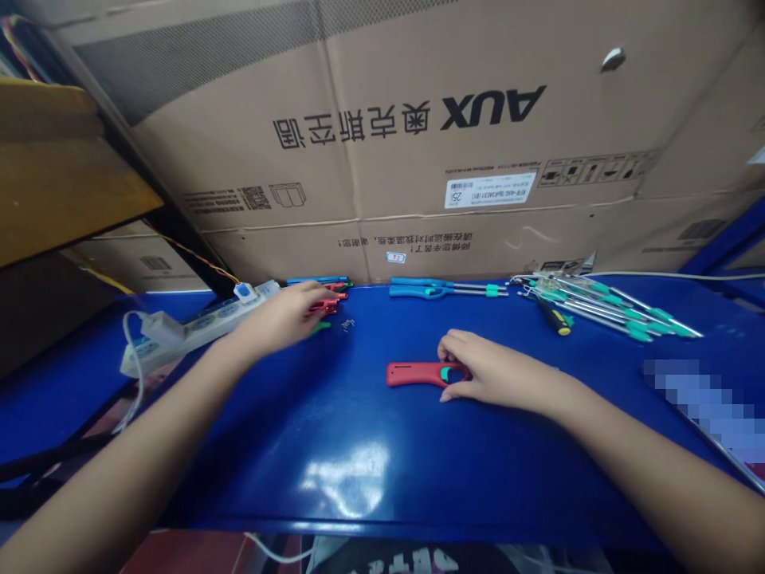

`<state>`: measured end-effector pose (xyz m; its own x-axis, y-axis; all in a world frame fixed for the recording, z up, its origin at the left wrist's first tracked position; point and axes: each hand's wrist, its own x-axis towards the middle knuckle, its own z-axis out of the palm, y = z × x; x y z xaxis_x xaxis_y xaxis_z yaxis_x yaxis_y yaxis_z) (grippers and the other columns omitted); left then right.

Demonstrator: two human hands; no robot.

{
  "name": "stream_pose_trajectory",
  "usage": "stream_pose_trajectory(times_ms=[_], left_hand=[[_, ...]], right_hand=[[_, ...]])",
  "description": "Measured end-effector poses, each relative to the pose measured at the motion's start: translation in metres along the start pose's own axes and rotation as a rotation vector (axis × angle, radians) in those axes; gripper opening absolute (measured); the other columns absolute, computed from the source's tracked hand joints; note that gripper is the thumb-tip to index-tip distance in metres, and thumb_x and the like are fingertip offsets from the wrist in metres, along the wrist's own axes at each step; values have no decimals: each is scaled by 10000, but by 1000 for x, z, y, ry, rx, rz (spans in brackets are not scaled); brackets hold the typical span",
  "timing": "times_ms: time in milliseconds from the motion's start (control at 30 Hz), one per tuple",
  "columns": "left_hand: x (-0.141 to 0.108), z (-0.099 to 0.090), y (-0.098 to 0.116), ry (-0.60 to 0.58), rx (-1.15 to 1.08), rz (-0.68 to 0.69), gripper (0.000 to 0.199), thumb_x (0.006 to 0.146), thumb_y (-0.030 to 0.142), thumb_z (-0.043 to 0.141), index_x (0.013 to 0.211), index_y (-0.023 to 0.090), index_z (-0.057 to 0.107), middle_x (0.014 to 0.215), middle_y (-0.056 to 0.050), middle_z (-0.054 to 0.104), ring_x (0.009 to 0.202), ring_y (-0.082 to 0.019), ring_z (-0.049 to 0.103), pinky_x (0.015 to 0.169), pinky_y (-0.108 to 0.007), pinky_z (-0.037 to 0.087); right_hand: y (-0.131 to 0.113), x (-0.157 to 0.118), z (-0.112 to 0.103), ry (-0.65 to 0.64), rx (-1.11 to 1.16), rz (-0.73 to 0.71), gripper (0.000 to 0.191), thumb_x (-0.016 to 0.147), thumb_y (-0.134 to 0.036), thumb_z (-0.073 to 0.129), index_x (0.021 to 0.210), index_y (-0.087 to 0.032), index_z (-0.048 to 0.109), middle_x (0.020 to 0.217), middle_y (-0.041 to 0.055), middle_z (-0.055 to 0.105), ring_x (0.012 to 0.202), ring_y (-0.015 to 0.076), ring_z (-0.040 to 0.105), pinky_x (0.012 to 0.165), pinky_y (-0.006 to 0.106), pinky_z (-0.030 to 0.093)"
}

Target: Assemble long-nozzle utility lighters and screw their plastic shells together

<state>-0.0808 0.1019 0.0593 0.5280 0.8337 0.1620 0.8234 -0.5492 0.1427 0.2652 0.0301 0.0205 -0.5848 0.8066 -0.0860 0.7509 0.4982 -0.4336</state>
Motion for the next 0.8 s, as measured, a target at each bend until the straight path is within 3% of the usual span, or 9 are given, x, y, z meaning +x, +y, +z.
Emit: stream_pose_trajectory(times_ms=[133, 233, 400, 600, 800], left_hand=[[-12, 35, 82, -57, -157, 280, 383, 1001, 405, 527, 1329, 215, 587, 1278, -92, 633, 1177, -252, 604, 1030, -400, 481], [-19, 66, 114, -105, -215, 352, 313, 985, 366, 576, 1235, 182, 616, 1161, -105, 640, 1052, -255, 606, 901, -385, 517], [-24, 92, 117, 15, -344, 265, 236, 1001, 312, 562, 1191, 179, 606, 1125, -97, 604, 1007, -244, 553, 925, -405, 485], [-26, 93, 117, 40, -340, 275, 261, 1002, 330, 562, 1212, 179, 600, 1098, -92, 592, 991, -248, 542, 911, -412, 474], [-24, 98, 111, 63, -371, 317, 435, 1006, 326, 559, 1410, 183, 482, 1191, -111, 577, 1055, -249, 534, 955, -407, 468]], right_hand=[[-3, 3, 10, 32, 71, -34, 456, 765, -473, 827, 971, -204, 523, 1029, 37, 563, 873, 194, 541, 727, 290, 417], [-5, 3, 13, 56, 62, -35, 462, 752, -470, 838, 938, -206, 507, 1017, 36, 562, 875, 194, 535, 726, 285, 408], [-10, 1, 11, 50, 4, 40, 476, 737, -478, 846, 923, -207, 502, 982, 38, 588, 865, 209, 548, 686, 291, 390], [-18, -2, 11, 61, -101, 63, 426, 787, -486, 801, 934, -190, 531, 958, 67, 619, 884, 244, 573, 710, 323, 393], [-21, -3, 9, 33, -106, 42, 373, 851, -489, 727, 923, -186, 522, 949, 81, 626, 823, 227, 576, 682, 317, 389]])
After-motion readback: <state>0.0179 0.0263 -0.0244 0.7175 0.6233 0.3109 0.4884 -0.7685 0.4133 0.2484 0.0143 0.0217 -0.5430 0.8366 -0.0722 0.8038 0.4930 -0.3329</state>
